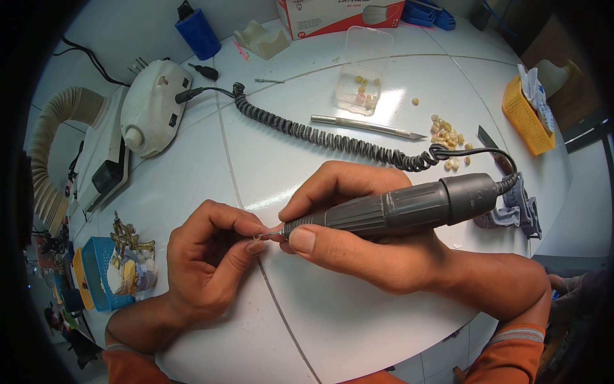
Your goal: Polishing a small dental prosthetic or crown using a handheld rotary tool.
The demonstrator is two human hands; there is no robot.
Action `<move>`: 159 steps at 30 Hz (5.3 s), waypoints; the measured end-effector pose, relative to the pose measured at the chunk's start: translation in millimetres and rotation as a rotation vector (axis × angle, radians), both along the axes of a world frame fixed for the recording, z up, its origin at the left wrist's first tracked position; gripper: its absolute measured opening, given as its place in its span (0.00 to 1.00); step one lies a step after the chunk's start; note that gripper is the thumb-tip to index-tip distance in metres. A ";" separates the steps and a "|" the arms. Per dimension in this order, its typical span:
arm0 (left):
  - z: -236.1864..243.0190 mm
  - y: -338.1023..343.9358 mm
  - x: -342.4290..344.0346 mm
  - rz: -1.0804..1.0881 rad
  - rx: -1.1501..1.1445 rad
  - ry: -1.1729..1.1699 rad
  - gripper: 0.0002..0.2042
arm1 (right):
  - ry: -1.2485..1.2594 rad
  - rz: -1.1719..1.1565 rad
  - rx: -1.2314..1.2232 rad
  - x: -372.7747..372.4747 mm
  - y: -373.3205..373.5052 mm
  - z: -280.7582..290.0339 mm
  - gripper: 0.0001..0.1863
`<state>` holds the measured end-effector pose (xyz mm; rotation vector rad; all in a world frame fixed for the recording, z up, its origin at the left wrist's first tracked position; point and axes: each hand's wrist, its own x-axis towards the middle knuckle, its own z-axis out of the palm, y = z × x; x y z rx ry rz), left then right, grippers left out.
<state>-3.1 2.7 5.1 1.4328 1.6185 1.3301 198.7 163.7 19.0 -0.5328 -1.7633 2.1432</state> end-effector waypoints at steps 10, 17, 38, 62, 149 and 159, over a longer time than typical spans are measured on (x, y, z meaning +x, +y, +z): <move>-3.9 -0.1 0.8 -0.018 0.029 -0.009 0.08 | -0.006 0.009 0.015 0.0 -0.6 1.4 0.18; -0.4 0.2 -0.2 -0.013 0.015 0.018 0.07 | -0.019 0.014 0.006 -0.4 -0.2 4.1 0.18; 8.0 8.4 4.9 0.114 -0.021 -0.065 0.03 | 0.216 0.111 0.279 -1.2 -3.0 -6.2 0.13; 53.4 201.9 24.5 -0.104 -0.017 1.026 0.03 | 0.688 0.155 0.614 -7.9 -25.8 -22.1 0.07; 11.8 -30.4 -8.1 -0.122 -0.176 -0.597 0.18 | 0.163 -0.219 -0.049 -16.8 -11.7 -3.7 0.14; 10.4 -32.1 -9.3 -0.149 -0.140 -0.574 0.18 | 0.193 -0.019 -0.253 -11.0 -10.9 -1.7 0.16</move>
